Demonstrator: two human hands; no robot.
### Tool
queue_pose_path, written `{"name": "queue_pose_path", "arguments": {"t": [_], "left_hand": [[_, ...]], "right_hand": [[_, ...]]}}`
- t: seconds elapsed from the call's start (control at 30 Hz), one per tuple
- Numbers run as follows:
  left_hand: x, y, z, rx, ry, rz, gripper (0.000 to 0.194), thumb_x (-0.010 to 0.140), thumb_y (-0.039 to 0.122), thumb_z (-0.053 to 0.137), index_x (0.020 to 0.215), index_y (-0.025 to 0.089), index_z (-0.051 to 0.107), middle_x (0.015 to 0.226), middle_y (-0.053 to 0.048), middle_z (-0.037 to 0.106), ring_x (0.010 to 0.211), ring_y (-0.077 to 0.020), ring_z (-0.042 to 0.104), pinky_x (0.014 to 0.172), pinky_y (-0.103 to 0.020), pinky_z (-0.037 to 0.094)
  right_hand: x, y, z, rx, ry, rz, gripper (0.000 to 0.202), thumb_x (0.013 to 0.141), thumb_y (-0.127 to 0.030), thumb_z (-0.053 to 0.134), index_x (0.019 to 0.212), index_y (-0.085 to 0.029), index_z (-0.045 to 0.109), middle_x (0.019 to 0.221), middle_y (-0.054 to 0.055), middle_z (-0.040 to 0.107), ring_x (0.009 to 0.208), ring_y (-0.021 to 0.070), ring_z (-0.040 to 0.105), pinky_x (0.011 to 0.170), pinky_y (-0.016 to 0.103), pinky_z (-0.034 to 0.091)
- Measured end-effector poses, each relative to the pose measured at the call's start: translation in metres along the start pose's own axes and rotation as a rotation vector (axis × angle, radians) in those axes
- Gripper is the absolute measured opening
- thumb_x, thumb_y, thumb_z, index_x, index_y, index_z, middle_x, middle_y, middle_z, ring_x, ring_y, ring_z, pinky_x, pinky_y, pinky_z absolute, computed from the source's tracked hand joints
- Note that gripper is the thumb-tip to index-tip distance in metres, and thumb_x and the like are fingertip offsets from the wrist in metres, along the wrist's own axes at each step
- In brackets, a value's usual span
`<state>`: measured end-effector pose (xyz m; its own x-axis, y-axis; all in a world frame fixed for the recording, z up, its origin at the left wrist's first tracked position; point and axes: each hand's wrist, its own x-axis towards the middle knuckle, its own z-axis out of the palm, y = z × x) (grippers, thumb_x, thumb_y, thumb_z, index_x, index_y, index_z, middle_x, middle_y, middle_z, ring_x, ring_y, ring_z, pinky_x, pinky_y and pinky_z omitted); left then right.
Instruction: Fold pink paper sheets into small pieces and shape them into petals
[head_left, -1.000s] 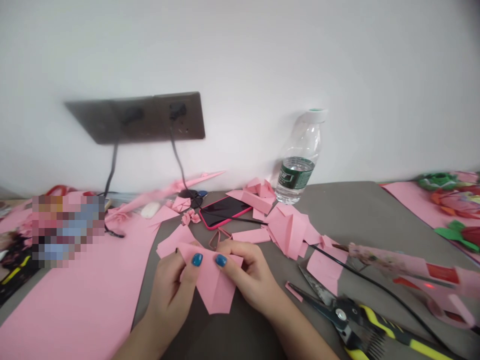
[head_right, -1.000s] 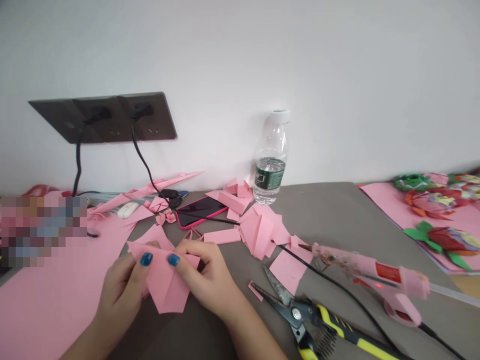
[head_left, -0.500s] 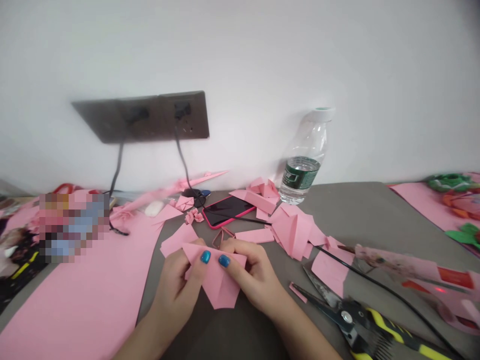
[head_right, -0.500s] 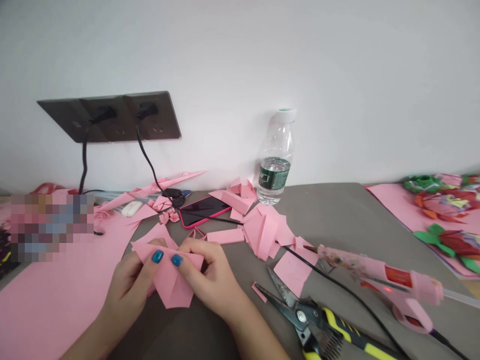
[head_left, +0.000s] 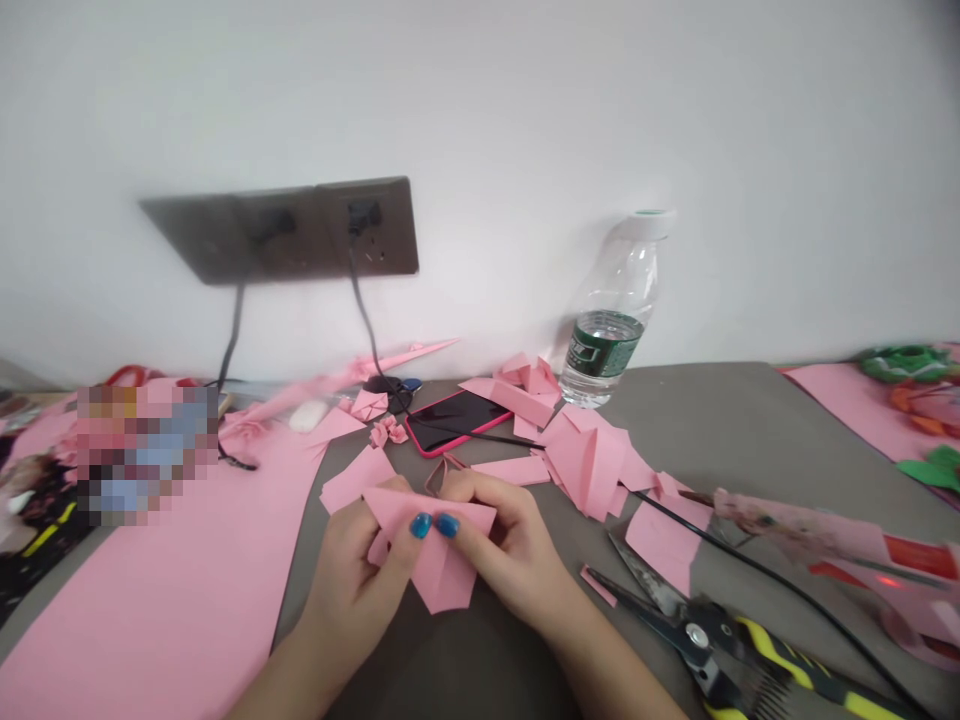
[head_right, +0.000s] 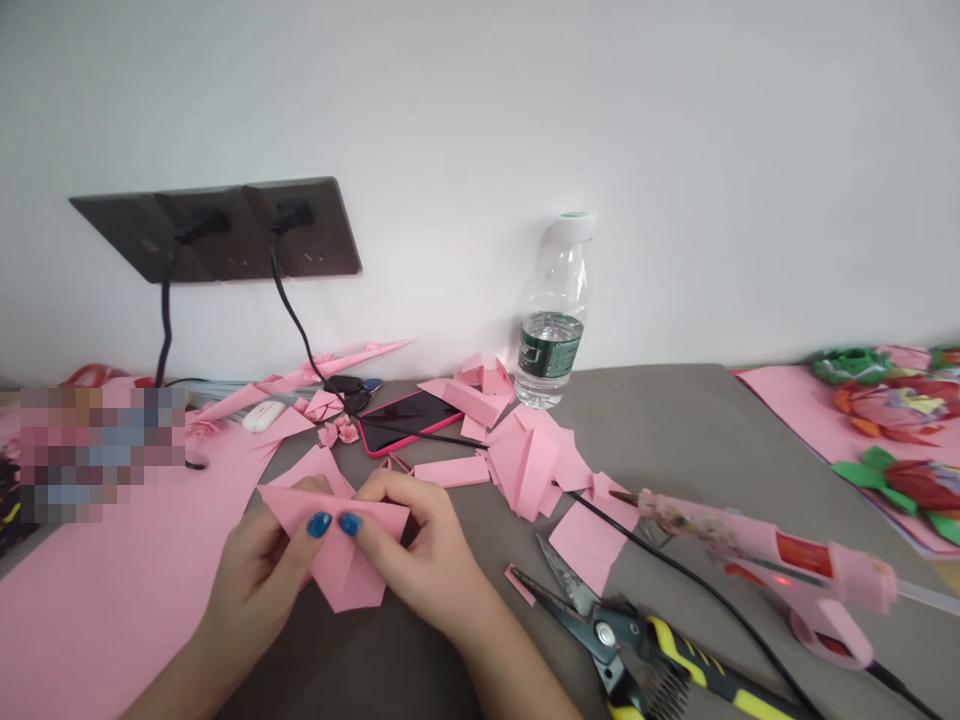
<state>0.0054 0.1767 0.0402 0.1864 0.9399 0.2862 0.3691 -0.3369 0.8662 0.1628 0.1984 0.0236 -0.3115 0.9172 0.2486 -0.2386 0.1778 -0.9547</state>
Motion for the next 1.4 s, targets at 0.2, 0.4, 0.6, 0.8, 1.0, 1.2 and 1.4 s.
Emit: {"name": "queue_pose_path", "arguments": {"t": [0.2, 0.4, 0.6, 0.8, 1.0, 1.2, 1.4], "left_hand": [[0.000, -0.002, 0.001, -0.010, 0.013, -0.029, 0.026, 0.095, 0.028, 0.046, 0.075, 0.017, 0.060, 0.065, 0.000, 0.051, 0.057, -0.0126, 0.049, 0.050, -0.022, 0.037], [0.000, -0.003, 0.001, -0.026, -0.002, -0.050, 0.027, 0.095, 0.030, 0.045, 0.078, 0.017, 0.062, 0.067, -0.001, 0.052, 0.059, -0.0136, 0.050, 0.051, -0.023, 0.038], [0.001, -0.001, 0.002, -0.062, 0.018, -0.088, 0.033, 0.095, 0.033, 0.045, 0.069, 0.017, 0.057, 0.063, 0.001, 0.047, 0.055, -0.0119, 0.046, 0.049, -0.022, 0.036], [0.004, 0.003, 0.002, -0.065, 0.032, -0.117, 0.038, 0.094, 0.039, 0.045, 0.064, 0.017, 0.050, 0.061, 0.001, 0.047, 0.055, -0.0118, 0.043, 0.048, -0.022, 0.034], [0.005, 0.003, 0.002, -0.094, 0.065, -0.215, 0.043, 0.093, 0.048, 0.042, 0.062, 0.018, 0.044, 0.059, 0.002, 0.040, 0.055, -0.0121, 0.037, 0.048, -0.024, 0.030], [0.008, -0.001, 0.002, -0.094, 0.078, -0.176, 0.045, 0.091, 0.049, 0.042, 0.058, 0.021, 0.032, 0.055, 0.006, 0.029, 0.051, -0.0104, 0.028, 0.046, -0.024, 0.023], [0.010, -0.009, 0.001, -0.068, 0.050, -0.121, 0.044, 0.092, 0.044, 0.040, 0.057, 0.021, 0.027, 0.055, 0.006, 0.028, 0.052, -0.0102, 0.027, 0.049, -0.024, 0.023]], "right_hand": [[0.000, 0.000, 0.001, 0.005, 0.007, 0.013, 0.022, 0.087, -0.030, 0.059, 0.070, -0.017, 0.055, 0.067, -0.002, 0.049, 0.059, 0.0110, 0.043, 0.054, 0.022, 0.034], [0.001, -0.001, 0.000, -0.014, 0.008, 0.019, 0.026, 0.087, -0.034, 0.059, 0.068, -0.017, 0.053, 0.065, -0.002, 0.048, 0.059, 0.0112, 0.042, 0.053, 0.023, 0.033], [0.001, 0.001, 0.001, -0.013, 0.006, 0.013, 0.031, 0.088, -0.038, 0.059, 0.065, -0.018, 0.050, 0.062, -0.002, 0.044, 0.057, 0.0112, 0.038, 0.052, 0.023, 0.030], [0.001, 0.002, 0.001, -0.022, -0.018, -0.004, 0.030, 0.089, -0.036, 0.057, 0.066, -0.018, 0.049, 0.064, -0.003, 0.043, 0.058, 0.0112, 0.038, 0.054, 0.024, 0.030], [0.000, 0.002, 0.002, -0.069, -0.133, 0.036, 0.036, 0.092, -0.039, 0.050, 0.063, -0.019, 0.041, 0.063, -0.004, 0.035, 0.058, 0.0111, 0.033, 0.054, 0.024, 0.027], [0.000, 0.004, 0.002, -0.076, -0.169, 0.037, 0.043, 0.091, -0.046, 0.049, 0.060, -0.021, 0.032, 0.061, -0.004, 0.029, 0.056, 0.0106, 0.027, 0.052, 0.024, 0.024], [-0.002, 0.009, 0.001, -0.051, -0.201, 0.078, 0.044, 0.091, -0.046, 0.050, 0.059, -0.020, 0.033, 0.061, -0.004, 0.029, 0.056, 0.0104, 0.027, 0.052, 0.025, 0.022]]}}
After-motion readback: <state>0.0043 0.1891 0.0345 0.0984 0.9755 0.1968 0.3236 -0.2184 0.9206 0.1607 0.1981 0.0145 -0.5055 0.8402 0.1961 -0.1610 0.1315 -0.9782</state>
